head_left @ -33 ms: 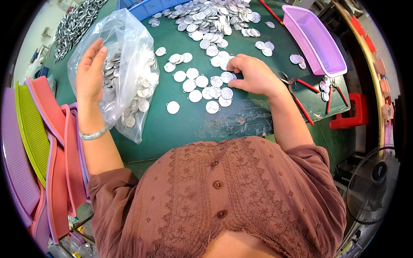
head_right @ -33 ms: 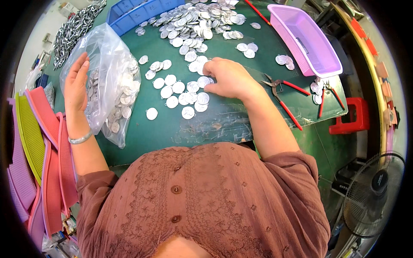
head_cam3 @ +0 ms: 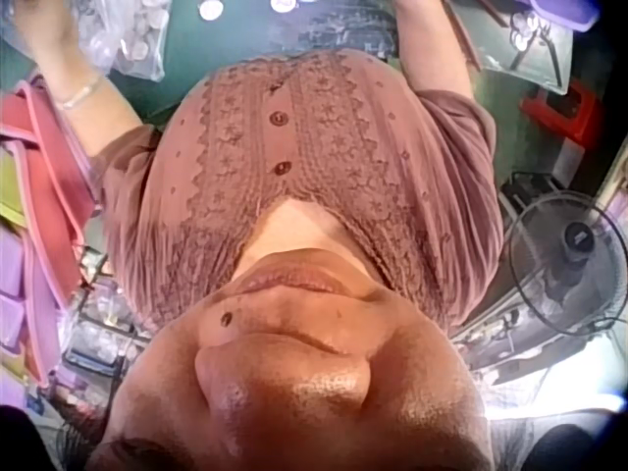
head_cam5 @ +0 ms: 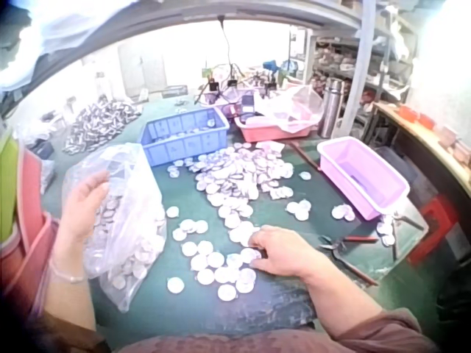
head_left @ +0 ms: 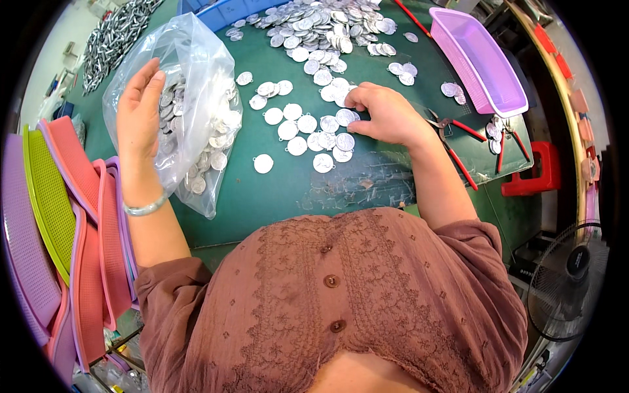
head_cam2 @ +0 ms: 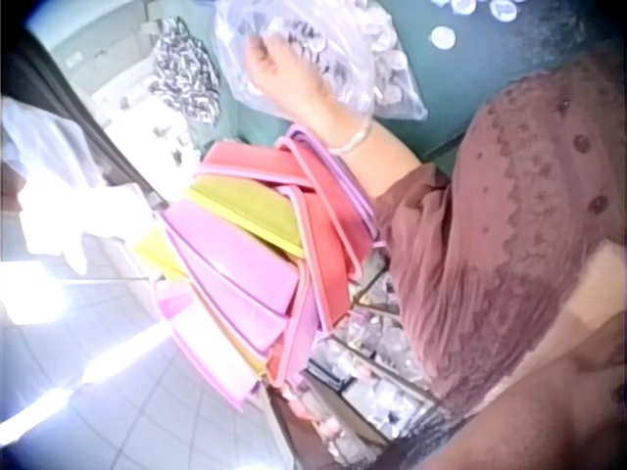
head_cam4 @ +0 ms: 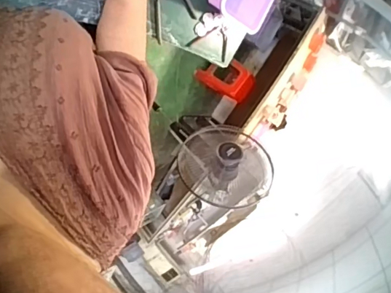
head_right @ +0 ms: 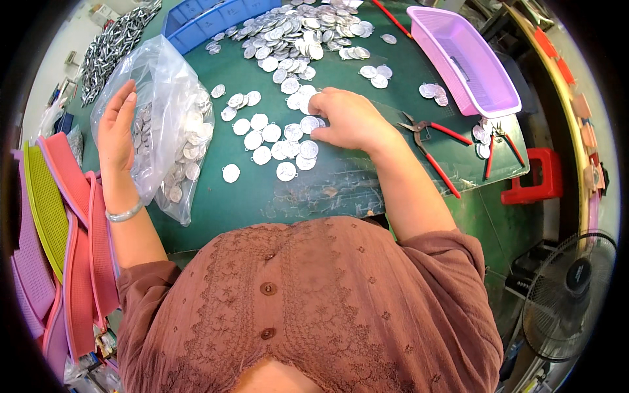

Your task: The person picks up small, round metal discs from a pile on a green table and attaches small metal rings to them. They use pliers to open and close the rings, securing them to the discs. The person handles the discs and rings by hand, occasionally using the pliers to manipulate the metal components.

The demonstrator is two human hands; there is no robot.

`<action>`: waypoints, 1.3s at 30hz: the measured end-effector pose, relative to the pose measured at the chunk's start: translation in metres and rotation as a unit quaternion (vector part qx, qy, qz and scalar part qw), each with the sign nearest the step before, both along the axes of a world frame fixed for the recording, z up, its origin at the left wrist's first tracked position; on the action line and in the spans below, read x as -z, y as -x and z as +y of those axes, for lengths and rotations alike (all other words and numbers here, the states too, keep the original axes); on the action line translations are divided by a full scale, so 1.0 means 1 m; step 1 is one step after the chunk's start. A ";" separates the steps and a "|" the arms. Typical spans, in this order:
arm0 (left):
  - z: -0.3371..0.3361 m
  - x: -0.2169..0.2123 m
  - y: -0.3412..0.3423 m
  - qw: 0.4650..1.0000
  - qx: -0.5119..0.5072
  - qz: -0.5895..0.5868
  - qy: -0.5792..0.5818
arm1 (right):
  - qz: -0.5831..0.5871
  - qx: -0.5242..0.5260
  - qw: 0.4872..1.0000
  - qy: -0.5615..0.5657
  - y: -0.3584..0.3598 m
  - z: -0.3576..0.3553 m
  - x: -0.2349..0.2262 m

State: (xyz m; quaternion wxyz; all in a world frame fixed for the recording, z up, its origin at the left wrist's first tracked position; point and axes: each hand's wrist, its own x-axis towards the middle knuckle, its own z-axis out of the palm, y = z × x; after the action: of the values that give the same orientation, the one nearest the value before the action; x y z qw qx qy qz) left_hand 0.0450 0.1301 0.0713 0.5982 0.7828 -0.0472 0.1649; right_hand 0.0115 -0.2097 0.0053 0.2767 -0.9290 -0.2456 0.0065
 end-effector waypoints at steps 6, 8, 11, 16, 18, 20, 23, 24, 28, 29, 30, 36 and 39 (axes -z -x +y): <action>-0.067 0.002 0.045 0.980 0.041 -0.185 -0.063 | -0.014 -0.014 1.000 0.001 0.002 0.000 0.002; -0.093 0.013 0.057 0.973 0.138 -0.154 -0.105 | -0.020 -0.024 0.999 -0.015 0.002 -0.001 0.003; -0.120 0.049 0.057 0.970 0.236 0.025 -0.058 | -0.071 -0.034 0.995 -0.062 0.000 0.002 0.003; -0.140 0.072 0.045 0.939 0.282 0.192 0.035 | 0.025 -0.053 0.978 -0.201 0.003 0.009 0.001; -0.140 0.072 0.044 0.913 0.303 0.250 0.111 | 0.068 -0.046 0.968 -0.238 0.006 0.012 0.000; -0.138 0.071 0.044 0.908 0.274 0.271 0.163 | 0.124 -0.019 0.951 -0.284 0.006 0.015 -0.001; -0.138 0.073 0.044 0.899 0.253 0.278 0.224 | 0.224 0.001 0.895 -0.387 0.006 0.014 -0.007; -0.137 0.074 0.044 0.897 0.248 0.276 0.241 | 0.232 0.002 0.890 -0.392 0.006 0.013 -0.007; -0.139 0.072 0.045 0.895 0.232 0.270 0.268 | 0.256 -0.011 0.877 -0.407 0.005 0.013 -0.004; -0.140 0.071 0.046 0.895 0.233 0.268 0.271 | 0.260 -0.018 0.875 -0.409 0.005 0.014 -0.003; -0.140 0.071 0.047 0.894 0.232 0.267 0.274 | 0.263 -0.009 0.875 -0.407 0.005 0.014 -0.003; -0.137 0.073 0.048 0.886 0.250 0.265 0.287 | 0.287 0.027 0.861 -0.419 0.006 0.015 -0.003; -0.136 0.074 0.049 0.882 0.260 0.263 0.292 | 0.294 0.028 0.854 -0.427 0.005 0.015 -0.002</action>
State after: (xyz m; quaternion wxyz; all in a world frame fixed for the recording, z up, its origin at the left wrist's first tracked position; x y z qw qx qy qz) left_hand -0.0045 -0.0063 -0.0025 0.8115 0.5468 -0.0400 -0.2023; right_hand 0.0061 -0.1944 0.0075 0.7058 -0.6805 -0.1054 0.1664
